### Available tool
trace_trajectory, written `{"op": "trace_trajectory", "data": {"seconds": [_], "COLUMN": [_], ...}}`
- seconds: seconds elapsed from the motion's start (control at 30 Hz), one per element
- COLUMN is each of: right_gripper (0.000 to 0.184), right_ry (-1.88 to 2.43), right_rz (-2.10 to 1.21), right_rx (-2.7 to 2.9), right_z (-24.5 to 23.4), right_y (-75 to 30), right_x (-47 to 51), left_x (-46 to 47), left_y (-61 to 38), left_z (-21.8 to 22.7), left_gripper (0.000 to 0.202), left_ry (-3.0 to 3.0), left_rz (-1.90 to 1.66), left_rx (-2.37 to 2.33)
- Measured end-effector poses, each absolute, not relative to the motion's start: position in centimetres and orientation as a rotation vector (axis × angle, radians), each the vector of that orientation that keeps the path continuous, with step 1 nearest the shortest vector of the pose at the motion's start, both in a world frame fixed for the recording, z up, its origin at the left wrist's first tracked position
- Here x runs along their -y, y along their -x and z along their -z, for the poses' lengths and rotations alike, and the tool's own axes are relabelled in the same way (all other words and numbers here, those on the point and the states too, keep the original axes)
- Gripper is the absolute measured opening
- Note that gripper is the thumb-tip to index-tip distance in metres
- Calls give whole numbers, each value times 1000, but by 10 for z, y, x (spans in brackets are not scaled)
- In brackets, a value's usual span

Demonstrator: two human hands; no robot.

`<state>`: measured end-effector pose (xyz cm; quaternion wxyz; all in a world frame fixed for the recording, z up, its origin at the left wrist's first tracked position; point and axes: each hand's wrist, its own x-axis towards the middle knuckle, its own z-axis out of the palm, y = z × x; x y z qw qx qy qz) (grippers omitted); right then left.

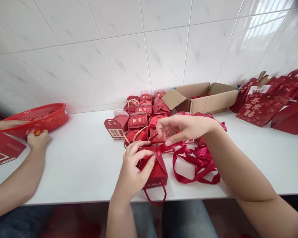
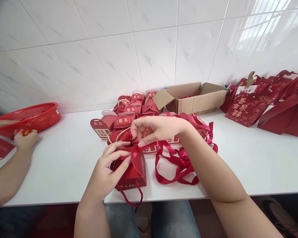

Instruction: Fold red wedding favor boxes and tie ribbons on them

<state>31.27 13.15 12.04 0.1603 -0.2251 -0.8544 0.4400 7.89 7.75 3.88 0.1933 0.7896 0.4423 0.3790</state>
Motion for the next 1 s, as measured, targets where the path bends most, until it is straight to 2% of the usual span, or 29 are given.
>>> {"op": "trace_trajectory", "data": {"seconds": [0.33,0.5,0.63,1.0], "right_gripper": [19,26,19,13], "right_ry": [736,942,1099,1248], "right_rz": [-1162,-1017,-895,-967], "right_rx": [2523,2623,2770,2634], "right_z": [-122,-123,-119,-124], "right_y": [-310,-307,-303,-300], "right_x": [-129,-126,-125,-119], "left_x": [-74,-73,-71,-70], "left_y": [-78,-79,-80,-80], "left_z": [-40,-43,-46,-44], "left_gripper": [16,16,15,17], "left_ry": [-2212,-2205,-2231,-2209], "left_rz": [-992,-944,-877,-914], "left_rx": [-1250,-1268,-1276,-1282]}}
